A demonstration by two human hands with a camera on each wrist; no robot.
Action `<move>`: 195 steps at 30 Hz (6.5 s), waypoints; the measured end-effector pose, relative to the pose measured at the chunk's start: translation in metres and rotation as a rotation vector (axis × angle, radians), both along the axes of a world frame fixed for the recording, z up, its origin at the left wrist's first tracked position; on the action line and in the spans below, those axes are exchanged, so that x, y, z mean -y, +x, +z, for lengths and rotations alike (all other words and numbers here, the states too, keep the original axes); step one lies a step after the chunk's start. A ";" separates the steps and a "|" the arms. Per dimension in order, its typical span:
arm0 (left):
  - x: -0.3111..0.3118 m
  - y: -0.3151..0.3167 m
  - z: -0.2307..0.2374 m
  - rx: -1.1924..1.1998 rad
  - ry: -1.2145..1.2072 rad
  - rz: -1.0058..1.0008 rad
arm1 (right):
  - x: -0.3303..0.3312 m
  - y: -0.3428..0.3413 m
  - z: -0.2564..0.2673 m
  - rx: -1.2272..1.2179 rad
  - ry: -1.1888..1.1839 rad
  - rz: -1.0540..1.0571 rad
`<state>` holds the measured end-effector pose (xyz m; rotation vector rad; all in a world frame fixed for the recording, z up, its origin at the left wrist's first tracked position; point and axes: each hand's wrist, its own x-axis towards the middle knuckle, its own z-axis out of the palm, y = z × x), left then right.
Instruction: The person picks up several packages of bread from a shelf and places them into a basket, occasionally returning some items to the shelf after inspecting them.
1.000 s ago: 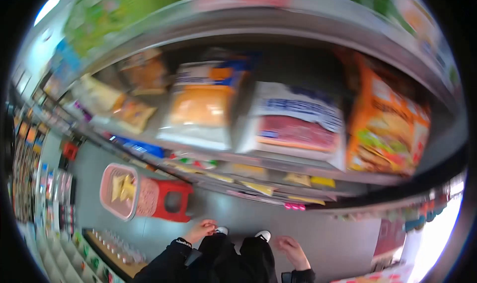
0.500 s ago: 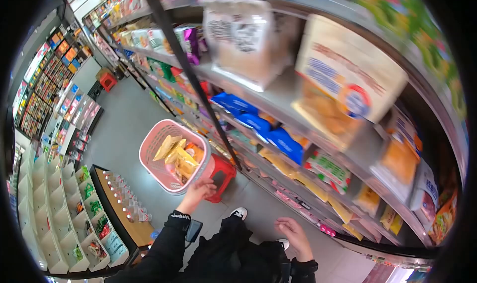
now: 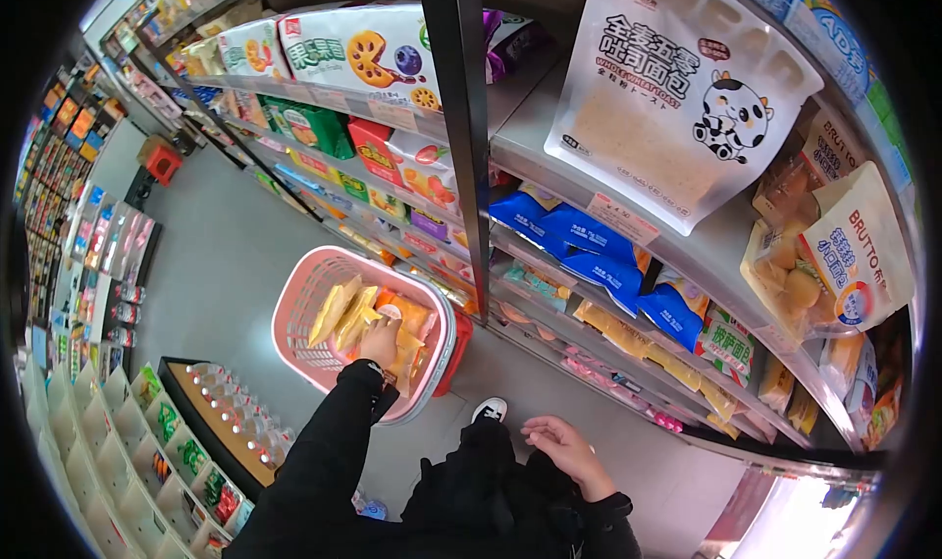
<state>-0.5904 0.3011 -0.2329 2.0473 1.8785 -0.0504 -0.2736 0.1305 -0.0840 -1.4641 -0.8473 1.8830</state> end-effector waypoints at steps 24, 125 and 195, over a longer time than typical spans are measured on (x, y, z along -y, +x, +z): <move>0.056 -0.107 0.096 0.841 0.072 0.350 | -0.030 -0.048 -0.018 0.012 0.095 0.200; 0.255 0.556 -0.029 1.032 -1.124 -0.015 | 0.263 0.365 -0.139 -0.321 0.148 -1.232; 0.107 -0.067 0.121 1.940 -0.175 0.478 | -0.080 -0.051 0.001 -0.084 0.063 0.081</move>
